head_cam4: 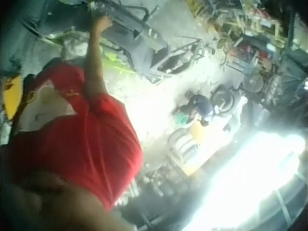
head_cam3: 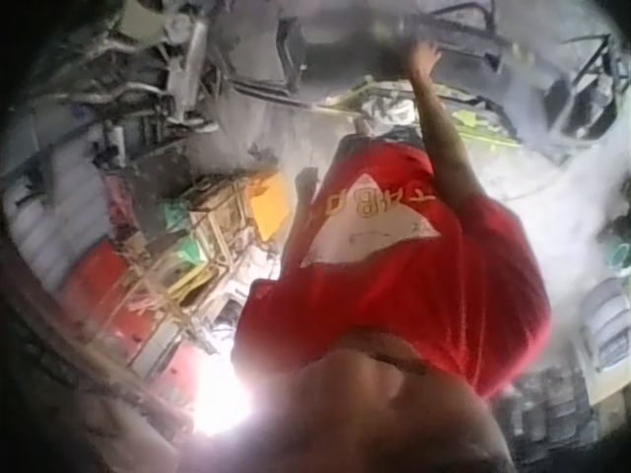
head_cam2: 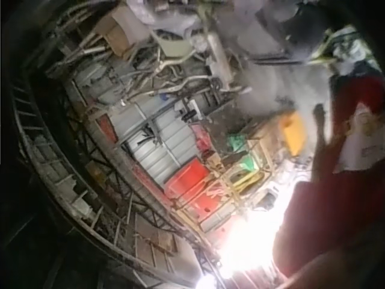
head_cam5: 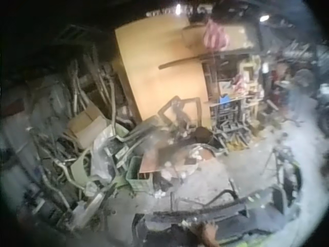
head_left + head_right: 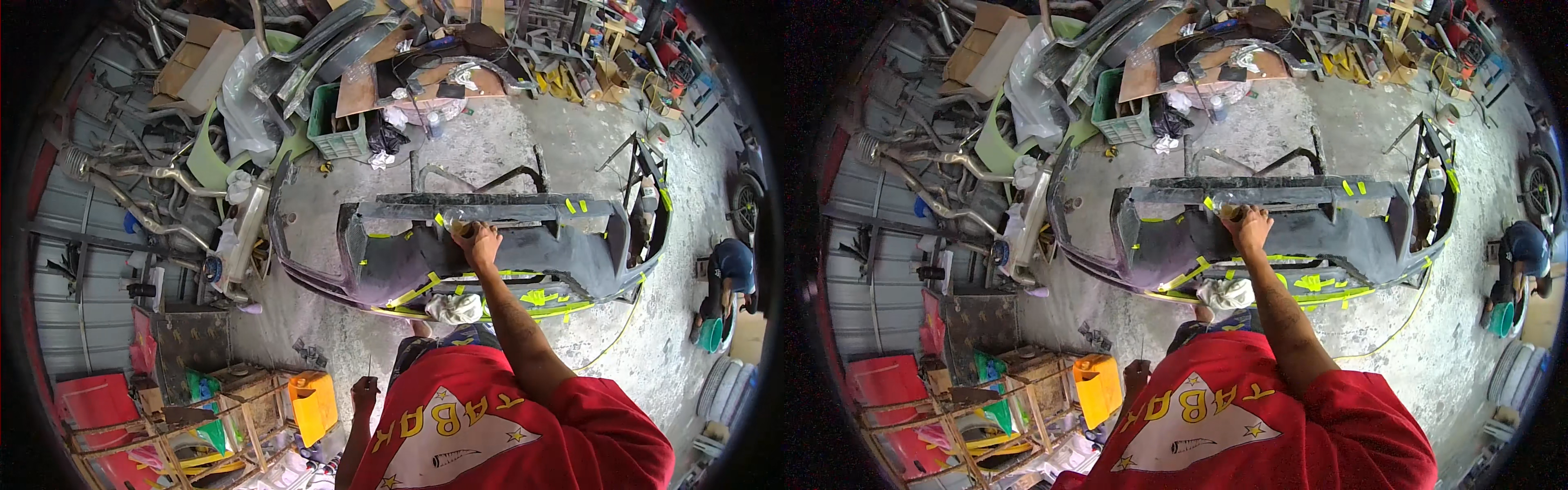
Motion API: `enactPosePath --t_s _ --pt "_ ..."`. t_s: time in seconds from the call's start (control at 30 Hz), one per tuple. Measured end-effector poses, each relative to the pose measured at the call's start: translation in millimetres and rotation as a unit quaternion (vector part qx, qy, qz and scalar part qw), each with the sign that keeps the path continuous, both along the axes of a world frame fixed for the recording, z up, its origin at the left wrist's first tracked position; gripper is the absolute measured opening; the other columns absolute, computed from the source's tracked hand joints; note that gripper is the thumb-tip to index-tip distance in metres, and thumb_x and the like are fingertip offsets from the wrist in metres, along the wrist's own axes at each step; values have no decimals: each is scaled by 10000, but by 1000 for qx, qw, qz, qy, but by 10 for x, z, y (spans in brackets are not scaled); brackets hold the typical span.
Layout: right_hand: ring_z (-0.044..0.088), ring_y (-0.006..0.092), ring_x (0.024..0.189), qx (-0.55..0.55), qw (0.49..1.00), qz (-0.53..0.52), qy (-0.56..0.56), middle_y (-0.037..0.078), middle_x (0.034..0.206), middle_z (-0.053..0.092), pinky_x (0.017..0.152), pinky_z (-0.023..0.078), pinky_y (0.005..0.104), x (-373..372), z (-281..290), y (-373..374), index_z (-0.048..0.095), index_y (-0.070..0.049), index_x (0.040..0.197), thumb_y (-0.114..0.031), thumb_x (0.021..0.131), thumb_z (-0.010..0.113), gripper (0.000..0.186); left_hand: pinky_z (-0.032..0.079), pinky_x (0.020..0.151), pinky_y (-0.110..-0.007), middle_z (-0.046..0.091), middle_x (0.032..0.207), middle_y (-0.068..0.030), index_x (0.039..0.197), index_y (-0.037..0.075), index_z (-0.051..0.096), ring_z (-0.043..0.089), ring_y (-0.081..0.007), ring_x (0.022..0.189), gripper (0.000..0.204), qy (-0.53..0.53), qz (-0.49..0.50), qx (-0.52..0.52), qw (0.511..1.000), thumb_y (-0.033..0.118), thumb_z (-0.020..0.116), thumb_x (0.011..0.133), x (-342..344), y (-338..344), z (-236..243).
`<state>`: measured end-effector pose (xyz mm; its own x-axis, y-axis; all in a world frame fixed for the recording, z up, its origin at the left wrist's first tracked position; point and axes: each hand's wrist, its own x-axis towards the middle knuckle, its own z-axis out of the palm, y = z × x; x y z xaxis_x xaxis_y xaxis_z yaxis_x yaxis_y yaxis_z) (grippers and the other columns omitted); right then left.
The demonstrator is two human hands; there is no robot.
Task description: Apply adhesive or repair compound to a car bumper or body part using a brush.
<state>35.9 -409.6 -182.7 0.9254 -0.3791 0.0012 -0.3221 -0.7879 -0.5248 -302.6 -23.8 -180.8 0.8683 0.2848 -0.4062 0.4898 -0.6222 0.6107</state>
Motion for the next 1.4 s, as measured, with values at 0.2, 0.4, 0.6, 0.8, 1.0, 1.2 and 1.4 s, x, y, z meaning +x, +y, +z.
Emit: enactPosePath --t_s 0.2,0.4,0.6,0.8,1.0,1.2,1.4 --pt "568 362 1130 5 1000 -1 3 85 1123 680 912 397 493 14 -35 49 704 -122 1065 -472 647 825 559 492 589 -341 690 668 -108 931 20 699 671 -194 591 220 -27 -15 -33 999 230 633 930 280 1 25" --pt "591 370 1092 18 1000 -16 -4 97 1037 708 899 390 496 32 -32 44 705 -120 1031 -517 654 819 559 502 600 -338 692 683 -109 933 17 697 679 -198 603 231 -23 -22 -28 999 240 637 930 497 -131 78" --pt "609 313 1016 44 999 -21 -22 74 961 722 879 389 490 42 29 97 716 -132 966 -490 666 824 480 500 594 -346 688 656 -102 935 22 708 675 -201 592 229 -12 -10 -34 999 245 655 923 439 -169 44" --pt "611 320 1002 88 995 -30 -20 90 940 721 867 421 469 -10 133 48 723 -113 968 -348 636 872 433 485 587 -342 659 637 -103 953 16 698 651 -190 585 246 -28 -23 -26 999 252 631 939 503 -149 204" --pt "608 328 825 241 953 93 -159 171 914 673 765 497 411 -388 423 -225 643 -26 959 -179 626 869 431 416 521 -305 562 681 -39 1149 -1 638 507 -119 557 309 -86 31 -99 991 228 477 1017 1004 61 381" --pt "588 258 747 293 949 45 -110 118 881 636 686 494 352 -868 600 -128 605 -41 976 -165 654 860 429 467 527 -249 637 791 -51 1177 -9 633 517 -72 574 245 -134 -9 -209 969 121 525 1000 2091 -241 1213" --pt "547 117 675 290 952 -45 -87 19 777 607 625 457 279 -1137 742 292 642 -69 1051 -177 711 855 416 475 562 -225 653 837 -39 1163 -16 660 519 -60 619 241 -112 -98 -299 943 114 585 974 2915 -101 1542"
